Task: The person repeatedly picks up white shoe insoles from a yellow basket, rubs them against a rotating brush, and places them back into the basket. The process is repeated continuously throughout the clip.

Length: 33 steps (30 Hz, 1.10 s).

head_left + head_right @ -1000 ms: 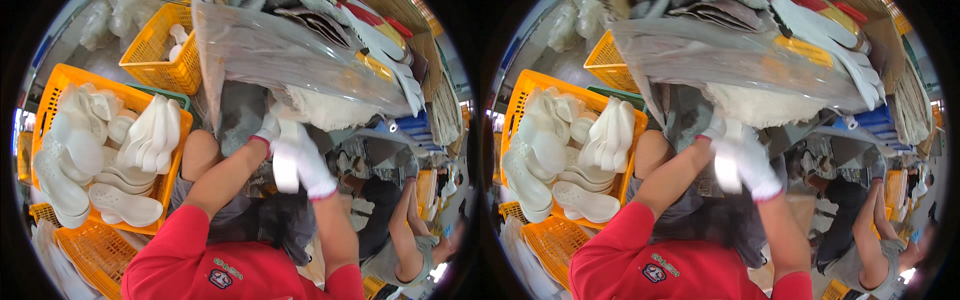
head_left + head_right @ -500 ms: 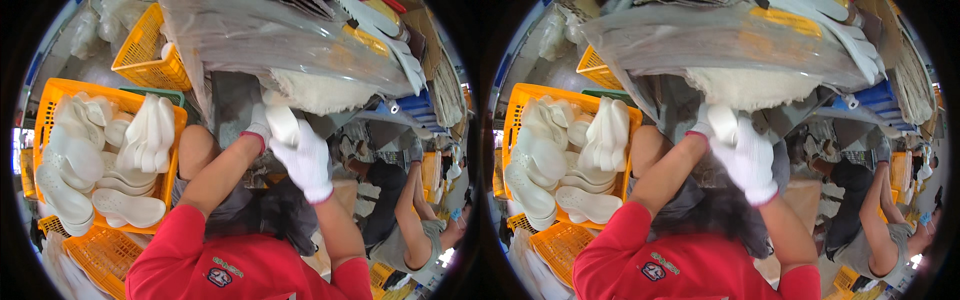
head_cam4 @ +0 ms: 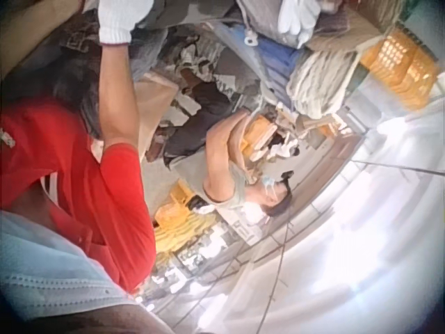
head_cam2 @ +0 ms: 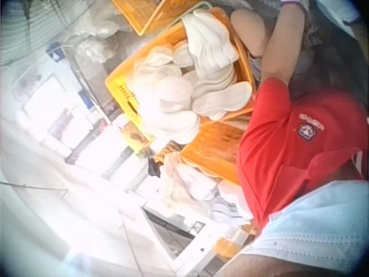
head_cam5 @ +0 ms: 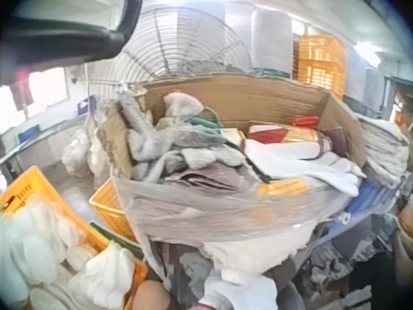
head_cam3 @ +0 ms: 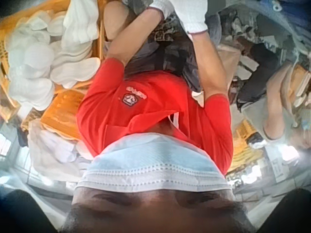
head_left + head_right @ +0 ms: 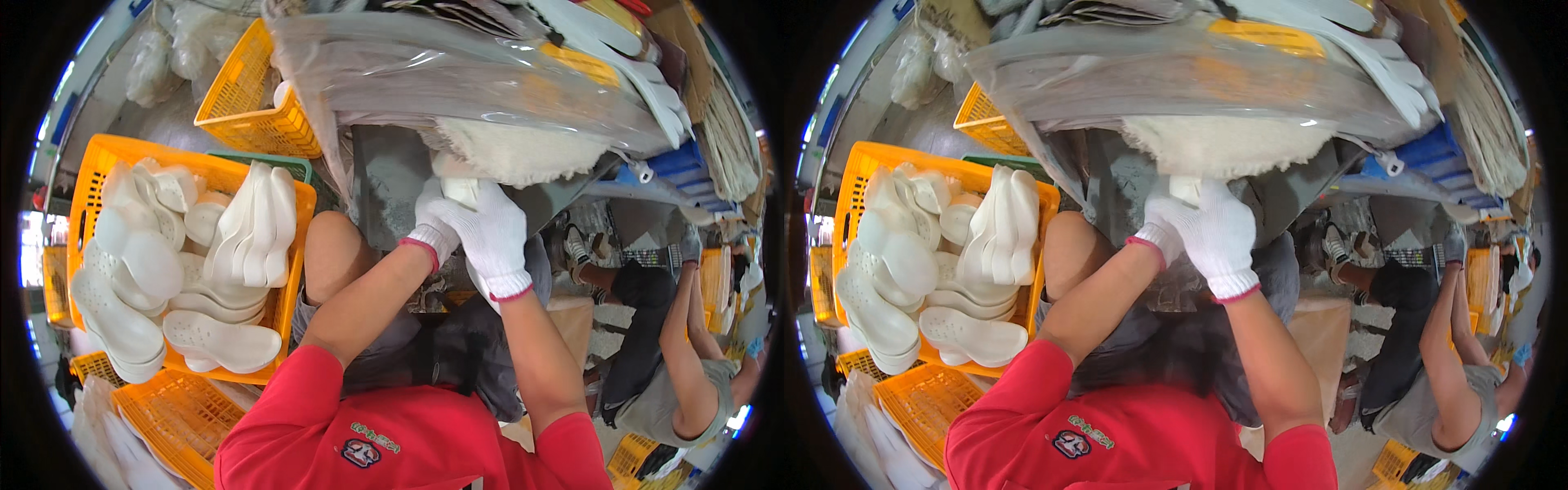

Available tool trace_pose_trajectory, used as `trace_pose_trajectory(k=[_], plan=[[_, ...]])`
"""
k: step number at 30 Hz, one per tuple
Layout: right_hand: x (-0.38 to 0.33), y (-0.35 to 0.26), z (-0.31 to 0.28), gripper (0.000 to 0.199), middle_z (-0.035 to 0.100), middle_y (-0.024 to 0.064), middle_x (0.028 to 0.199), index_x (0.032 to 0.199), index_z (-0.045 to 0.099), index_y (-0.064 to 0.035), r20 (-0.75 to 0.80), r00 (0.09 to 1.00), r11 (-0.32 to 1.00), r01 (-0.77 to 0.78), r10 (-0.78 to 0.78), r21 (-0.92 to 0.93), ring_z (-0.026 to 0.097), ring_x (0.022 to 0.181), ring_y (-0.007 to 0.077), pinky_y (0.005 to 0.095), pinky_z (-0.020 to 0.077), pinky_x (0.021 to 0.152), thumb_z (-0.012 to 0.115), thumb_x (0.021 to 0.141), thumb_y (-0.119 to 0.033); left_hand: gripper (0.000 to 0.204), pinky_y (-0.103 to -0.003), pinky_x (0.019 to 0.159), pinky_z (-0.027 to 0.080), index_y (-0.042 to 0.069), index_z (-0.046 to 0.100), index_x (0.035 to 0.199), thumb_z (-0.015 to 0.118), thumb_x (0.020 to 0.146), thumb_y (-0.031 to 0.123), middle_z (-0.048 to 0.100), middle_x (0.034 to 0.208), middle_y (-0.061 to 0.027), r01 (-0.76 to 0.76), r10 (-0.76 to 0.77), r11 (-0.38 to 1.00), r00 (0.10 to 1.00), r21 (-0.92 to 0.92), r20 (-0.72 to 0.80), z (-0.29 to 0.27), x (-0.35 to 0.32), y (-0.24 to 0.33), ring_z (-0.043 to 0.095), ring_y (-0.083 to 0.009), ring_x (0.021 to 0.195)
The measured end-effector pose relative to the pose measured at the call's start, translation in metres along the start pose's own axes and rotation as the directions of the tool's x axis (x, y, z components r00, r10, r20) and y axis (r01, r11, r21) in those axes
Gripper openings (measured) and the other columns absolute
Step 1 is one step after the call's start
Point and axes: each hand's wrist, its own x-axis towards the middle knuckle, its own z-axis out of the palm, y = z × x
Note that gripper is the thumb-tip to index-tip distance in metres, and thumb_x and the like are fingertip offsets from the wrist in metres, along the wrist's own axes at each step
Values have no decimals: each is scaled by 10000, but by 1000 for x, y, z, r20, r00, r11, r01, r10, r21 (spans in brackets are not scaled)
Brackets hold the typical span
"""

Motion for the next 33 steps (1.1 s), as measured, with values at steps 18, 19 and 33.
trace_pose_trajectory(k=[18,19,33], plan=[[-28,46,-15,783,708,190,1441,1571,571,-13,201,966,880,52,-164,472,705,1289,272,400,550,1112,851,868,-216,655,-475,1043,603,38,674,1331,406,1147,607,770,1213,-159,166,-234,944,946,285,224,-10,-14,13,737,-347,1126],[-19,44,-12,772,722,176,1420,1560,581,-9,195,966,836,34,-167,548,721,1253,259,396,568,1087,853,868,-216,628,-463,1043,602,48,676,1333,414,1155,590,769,1207,-148,35,-110,915,980,403,165,-4,-16,12,738,-319,1129],[-44,54,-26,841,671,196,1516,1616,515,9,269,949,920,48,-163,389,632,1427,252,398,481,1201,834,849,-128,525,-432,971,628,24,665,1345,438,1171,465,763,1188,-161,-469,205,541,879,698,431,-31,0,9,751,-316,1101]])
